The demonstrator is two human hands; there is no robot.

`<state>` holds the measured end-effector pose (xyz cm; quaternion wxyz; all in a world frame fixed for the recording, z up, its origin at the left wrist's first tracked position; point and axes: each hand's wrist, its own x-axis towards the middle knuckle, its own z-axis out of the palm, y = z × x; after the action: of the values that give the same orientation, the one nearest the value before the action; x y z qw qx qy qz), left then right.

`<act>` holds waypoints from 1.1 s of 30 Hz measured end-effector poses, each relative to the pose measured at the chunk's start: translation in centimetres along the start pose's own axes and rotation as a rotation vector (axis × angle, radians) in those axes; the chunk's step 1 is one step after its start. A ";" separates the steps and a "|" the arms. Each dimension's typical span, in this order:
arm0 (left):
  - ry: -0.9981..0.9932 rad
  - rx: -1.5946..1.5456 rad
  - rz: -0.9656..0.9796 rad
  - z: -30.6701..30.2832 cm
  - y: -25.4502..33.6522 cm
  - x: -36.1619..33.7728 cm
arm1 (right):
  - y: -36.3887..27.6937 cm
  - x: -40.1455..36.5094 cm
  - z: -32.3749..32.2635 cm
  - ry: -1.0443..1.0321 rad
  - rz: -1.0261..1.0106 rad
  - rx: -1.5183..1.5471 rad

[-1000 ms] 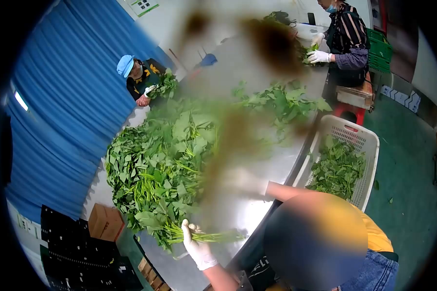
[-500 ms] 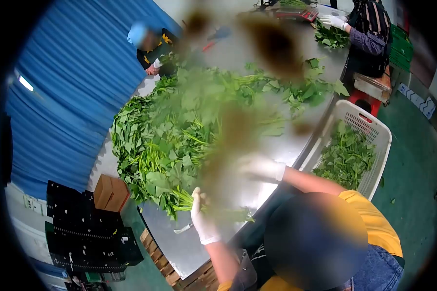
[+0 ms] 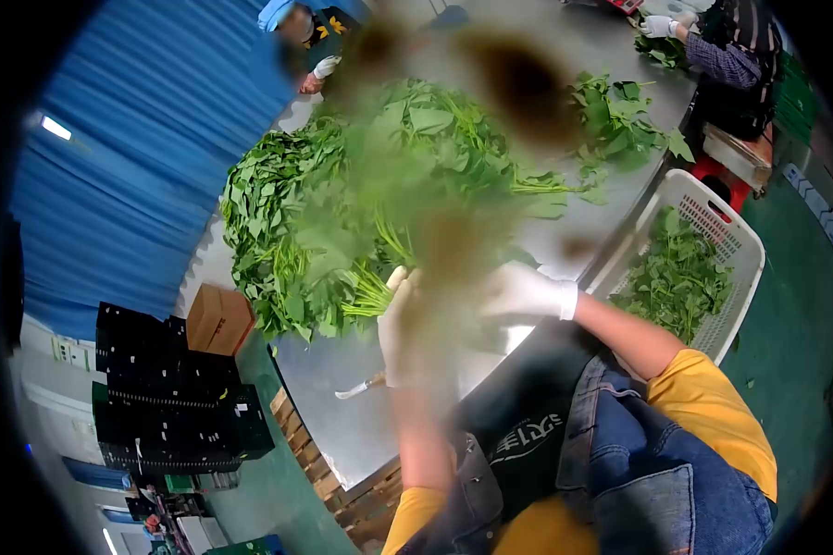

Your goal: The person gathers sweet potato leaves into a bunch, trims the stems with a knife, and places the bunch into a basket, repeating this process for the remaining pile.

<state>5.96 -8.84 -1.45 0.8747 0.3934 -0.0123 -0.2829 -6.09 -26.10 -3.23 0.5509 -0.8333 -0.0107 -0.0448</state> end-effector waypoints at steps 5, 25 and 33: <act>0.024 0.327 0.145 -2.1 -1.1 1.1 | -1.8 -0.3 -0.6 -0.025 -0.108 -0.075; 0.142 0.103 -0.023 0.3 -2.1 -2.5 | -2.8 3.0 2.6 -0.102 0.298 0.637; 0.106 0.142 0.029 1.0 -1.3 -2.8 | -1.3 2.4 4.7 0.156 0.240 1.211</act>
<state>2.73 -8.85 -1.10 0.8480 0.4687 0.0082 -0.2474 -3.50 -21.34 -3.70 0.9262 -0.3625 0.0997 -0.0295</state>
